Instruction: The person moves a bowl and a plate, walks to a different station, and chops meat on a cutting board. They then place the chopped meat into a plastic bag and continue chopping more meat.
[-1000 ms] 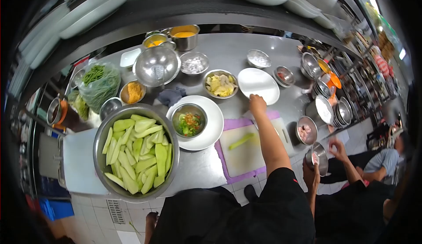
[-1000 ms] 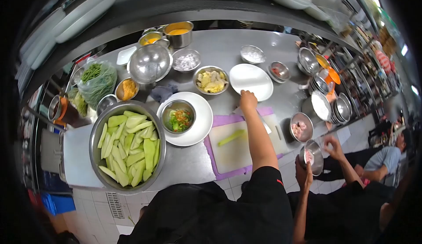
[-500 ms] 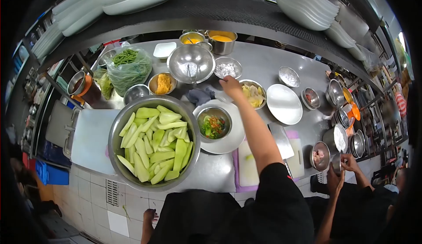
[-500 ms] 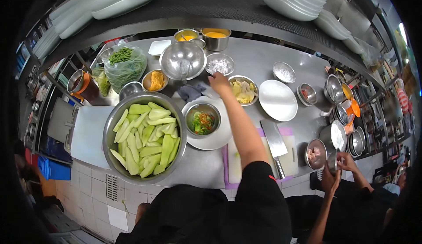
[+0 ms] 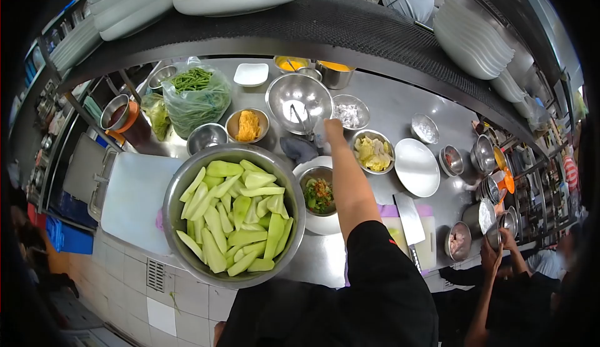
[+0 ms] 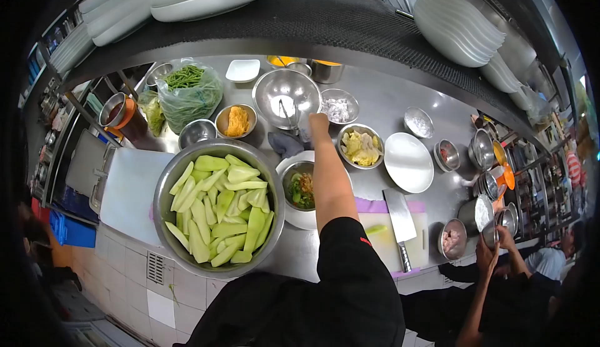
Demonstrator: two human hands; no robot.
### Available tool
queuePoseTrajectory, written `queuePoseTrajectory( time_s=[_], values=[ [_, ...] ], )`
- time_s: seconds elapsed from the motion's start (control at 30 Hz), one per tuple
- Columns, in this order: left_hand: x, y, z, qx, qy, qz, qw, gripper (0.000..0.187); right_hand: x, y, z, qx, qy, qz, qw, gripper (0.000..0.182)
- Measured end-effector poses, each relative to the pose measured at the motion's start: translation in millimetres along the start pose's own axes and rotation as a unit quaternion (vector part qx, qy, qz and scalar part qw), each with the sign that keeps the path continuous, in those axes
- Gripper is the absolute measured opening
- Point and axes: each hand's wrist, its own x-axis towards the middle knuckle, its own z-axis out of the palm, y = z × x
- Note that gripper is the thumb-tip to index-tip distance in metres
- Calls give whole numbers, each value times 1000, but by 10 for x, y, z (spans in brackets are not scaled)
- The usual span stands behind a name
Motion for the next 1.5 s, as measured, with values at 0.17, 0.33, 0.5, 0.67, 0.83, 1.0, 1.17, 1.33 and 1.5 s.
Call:
queuePoseTrajectory(
  time_s=[0.17,0.33,0.5,0.67,0.83,1.0,1.17,1.33,1.5],
  values=[
    [-80,96,136,-60,-28,-23,998,31,-105,603,-435,-37,-25,-45,998,29],
    [483,431,-767,-355,-32,-280,891,30,-82,793,-753,-252,-66,-113,959,15],
    [502,613,-897,-391,-1,-255,884,32,-261,838,-1174,5,45,147,988,30],
    [321,544,-663,-387,-20,-288,876,33,-510,368,-1370,230,250,185,922,41],
    [54,488,-553,-359,-42,-349,865,32,-761,-1183,-1874,278,6,31,960,39],
    [-4,394,-430,-391,-29,-351,850,30,-829,-2752,-1882,168,-188,-113,961,45],
    [220,303,-246,-391,-94,-350,846,30,-543,-3628,-1393,69,-246,-199,946,50],
    [437,-105,-476,-417,-115,-307,848,31,-260,-3887,-481,-66,-255,-227,938,45],
    [787,-1308,-754,-440,-132,-335,822,30,-204,-4165,-95,-186,-315,-192,911,35]
  ],
)
